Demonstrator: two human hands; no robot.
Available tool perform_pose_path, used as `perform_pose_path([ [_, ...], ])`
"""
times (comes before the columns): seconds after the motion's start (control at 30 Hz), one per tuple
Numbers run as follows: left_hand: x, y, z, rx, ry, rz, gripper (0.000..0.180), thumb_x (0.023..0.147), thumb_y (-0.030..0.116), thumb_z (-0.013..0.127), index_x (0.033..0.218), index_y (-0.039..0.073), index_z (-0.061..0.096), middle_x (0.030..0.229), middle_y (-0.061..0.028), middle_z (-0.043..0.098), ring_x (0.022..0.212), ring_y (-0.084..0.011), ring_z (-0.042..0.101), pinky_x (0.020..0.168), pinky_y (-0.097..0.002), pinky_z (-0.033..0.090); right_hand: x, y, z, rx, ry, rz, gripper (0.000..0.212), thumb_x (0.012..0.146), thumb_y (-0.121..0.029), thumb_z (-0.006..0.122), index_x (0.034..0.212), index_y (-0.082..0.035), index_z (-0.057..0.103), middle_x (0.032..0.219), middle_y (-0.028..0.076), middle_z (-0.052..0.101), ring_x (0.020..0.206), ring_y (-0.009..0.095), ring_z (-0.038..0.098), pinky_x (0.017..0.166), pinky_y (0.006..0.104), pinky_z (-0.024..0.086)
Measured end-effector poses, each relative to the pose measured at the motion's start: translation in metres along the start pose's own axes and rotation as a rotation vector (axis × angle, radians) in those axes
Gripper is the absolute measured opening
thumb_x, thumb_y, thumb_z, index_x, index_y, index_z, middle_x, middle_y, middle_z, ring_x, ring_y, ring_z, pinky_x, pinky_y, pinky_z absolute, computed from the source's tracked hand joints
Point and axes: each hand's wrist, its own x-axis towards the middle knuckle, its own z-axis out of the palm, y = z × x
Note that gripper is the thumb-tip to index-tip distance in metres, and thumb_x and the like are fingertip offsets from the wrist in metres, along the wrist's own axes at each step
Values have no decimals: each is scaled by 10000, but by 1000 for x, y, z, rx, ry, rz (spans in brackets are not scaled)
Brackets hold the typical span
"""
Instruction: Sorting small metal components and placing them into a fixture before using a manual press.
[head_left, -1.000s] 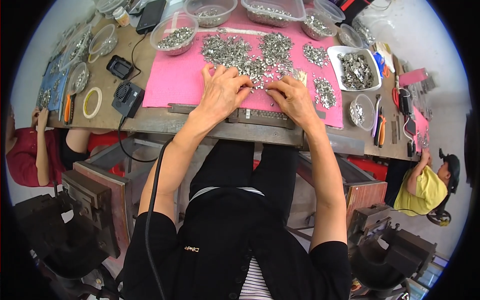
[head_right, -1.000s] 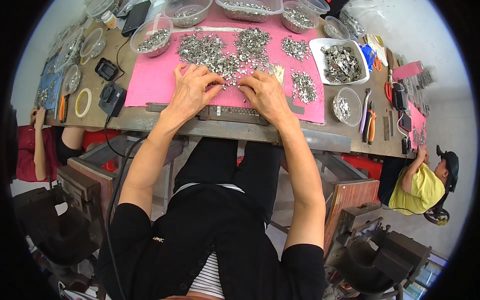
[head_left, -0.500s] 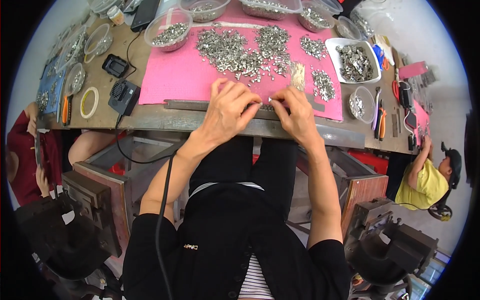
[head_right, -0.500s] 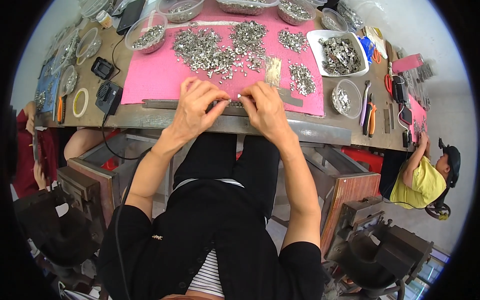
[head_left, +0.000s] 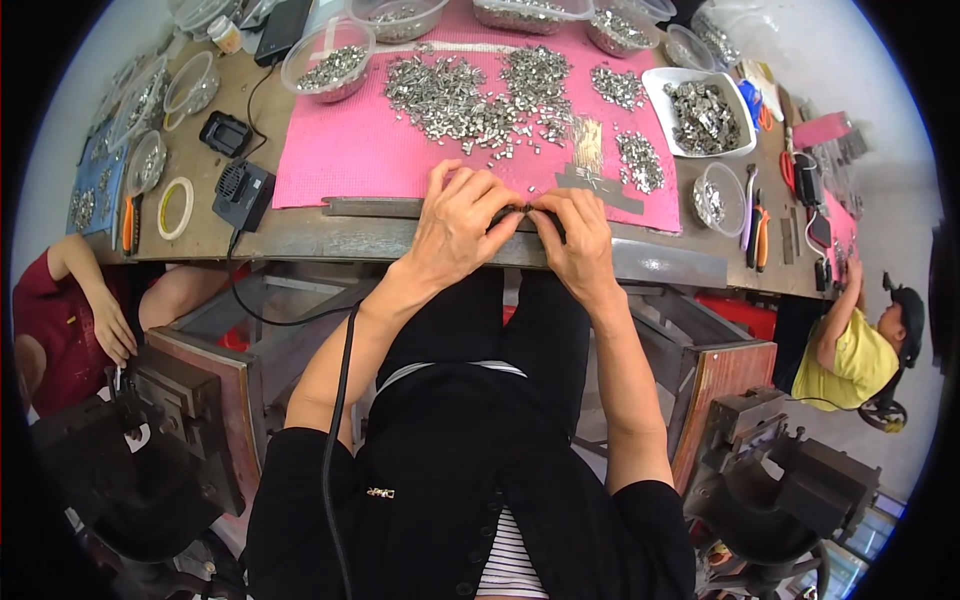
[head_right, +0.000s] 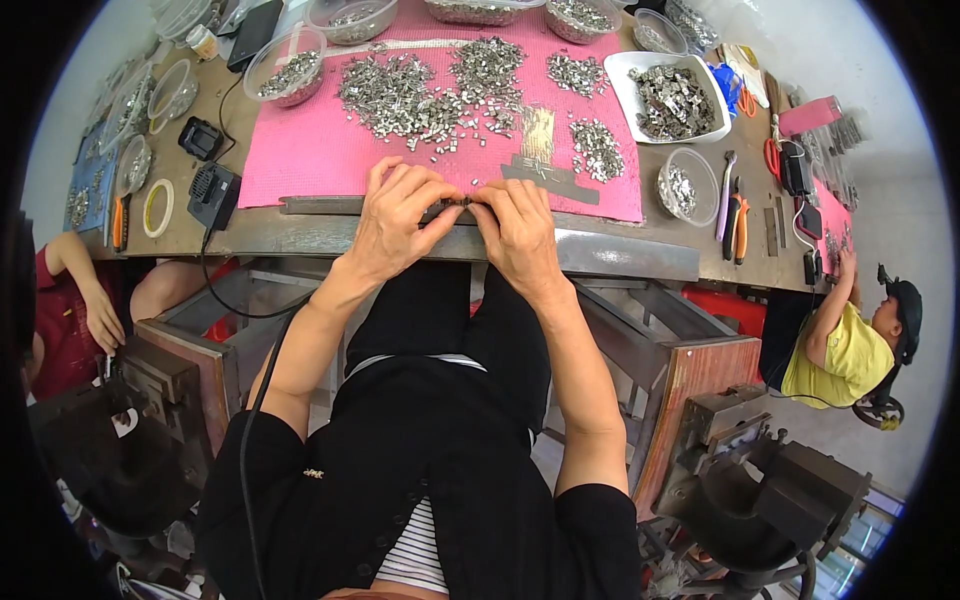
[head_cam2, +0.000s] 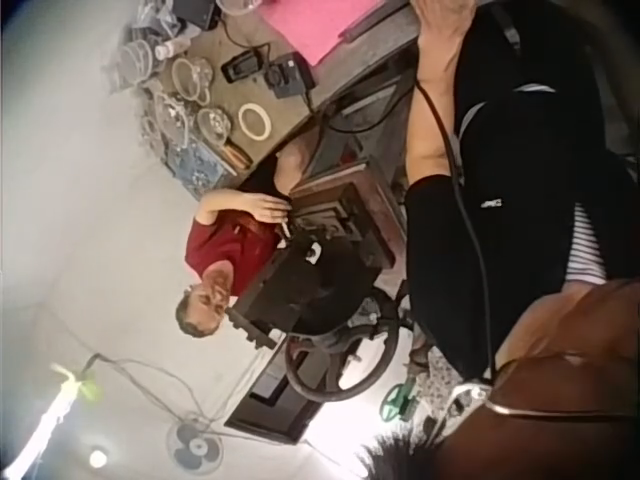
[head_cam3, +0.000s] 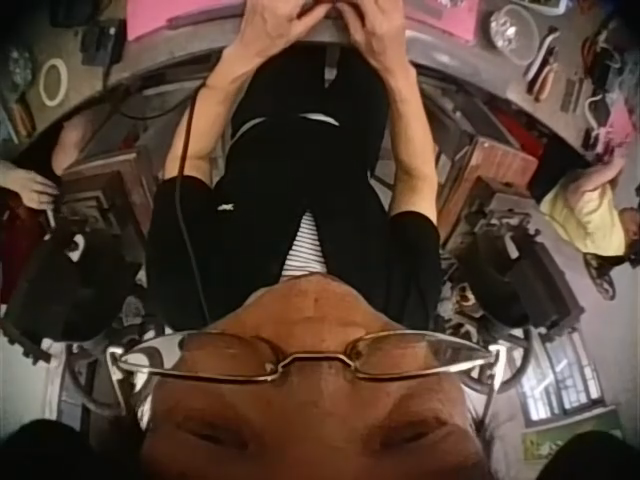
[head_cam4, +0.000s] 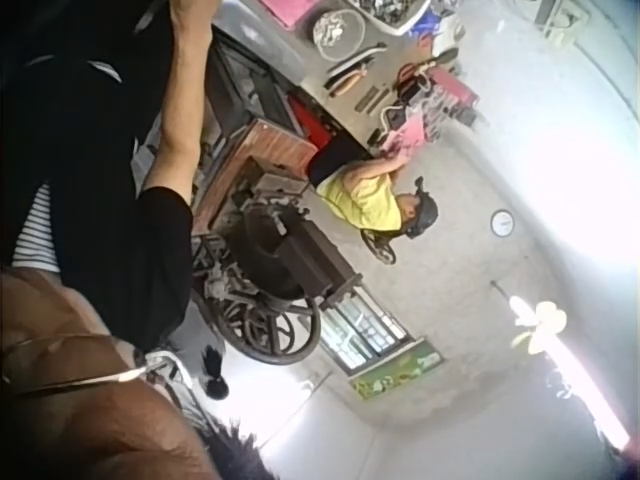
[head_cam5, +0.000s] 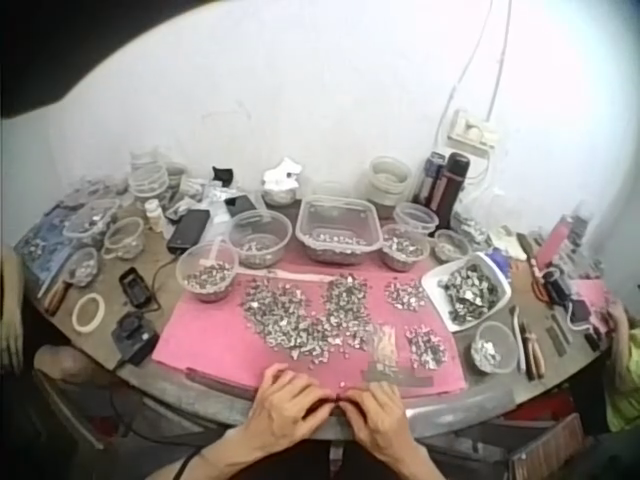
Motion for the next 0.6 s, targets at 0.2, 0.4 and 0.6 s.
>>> perform_pose_path([
  [0.2,-1,2,1,-36,7,-16,166,845,147,767,997,104,717,919,-33,660,909,-232,626,1020,-482,386,-1,3,-3,114,27,88,162,840,-7,746,987,-27,681,948,101,677,864,289,629,790,375,464],
  [0.4,0,7,5,101,37,-75,184,860,195,769,1031,144,723,944,-9,665,918,-220,627,1059,-532,344,6,6,-8,79,18,108,133,855,4,723,980,-28,688,928,95,679,857,280,636,791,377,468],
  [0.6,13,-30,-31,238,127,-233,114,898,210,739,992,146,752,905,1,703,875,-192,628,1044,-483,312,39,30,-2,48,8,95,138,869,-21,704,1005,-43,709,892,104,632,854,305,615,779,409,467],
])
